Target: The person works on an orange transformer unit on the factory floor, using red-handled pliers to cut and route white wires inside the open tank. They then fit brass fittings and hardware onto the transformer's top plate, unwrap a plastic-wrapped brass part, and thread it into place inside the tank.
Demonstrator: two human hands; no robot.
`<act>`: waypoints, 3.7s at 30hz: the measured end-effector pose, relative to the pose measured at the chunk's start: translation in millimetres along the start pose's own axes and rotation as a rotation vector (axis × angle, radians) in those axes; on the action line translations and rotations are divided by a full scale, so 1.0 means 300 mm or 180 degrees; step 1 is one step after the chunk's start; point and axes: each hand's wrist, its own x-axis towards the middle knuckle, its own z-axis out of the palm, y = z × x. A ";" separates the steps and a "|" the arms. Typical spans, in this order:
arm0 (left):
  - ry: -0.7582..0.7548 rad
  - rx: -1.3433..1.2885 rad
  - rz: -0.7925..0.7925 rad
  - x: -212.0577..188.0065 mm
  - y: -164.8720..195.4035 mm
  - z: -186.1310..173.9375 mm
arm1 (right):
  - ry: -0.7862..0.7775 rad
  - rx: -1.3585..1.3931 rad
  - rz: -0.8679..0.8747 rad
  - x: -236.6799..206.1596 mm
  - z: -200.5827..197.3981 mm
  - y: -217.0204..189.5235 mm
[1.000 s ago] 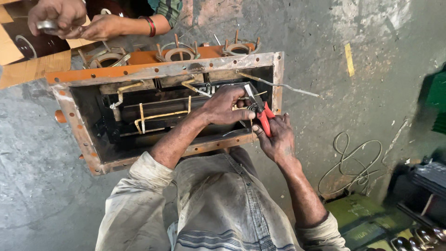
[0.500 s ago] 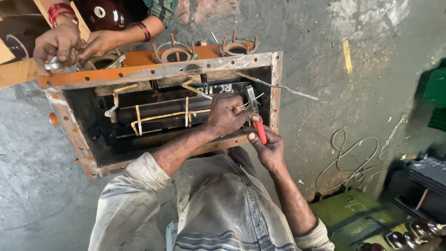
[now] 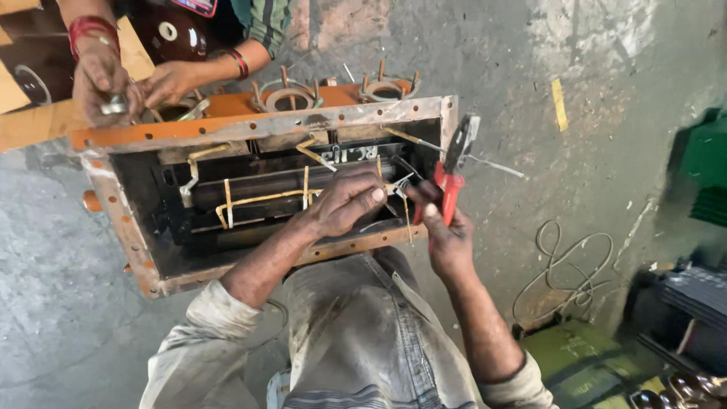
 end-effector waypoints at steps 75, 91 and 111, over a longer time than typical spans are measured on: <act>-0.0757 -0.1471 -0.0134 -0.006 0.055 -0.050 | -0.2545 0.0729 0.1311 -0.131 -0.224 0.028; -0.0262 -0.1051 -0.0501 -0.009 0.033 0.010 | -0.2451 -0.0955 -0.0184 -0.122 -0.193 -0.053; 0.0148 -0.0768 -0.0232 0.035 0.018 0.104 | -0.0600 -0.2248 -0.0750 -0.297 -0.082 0.090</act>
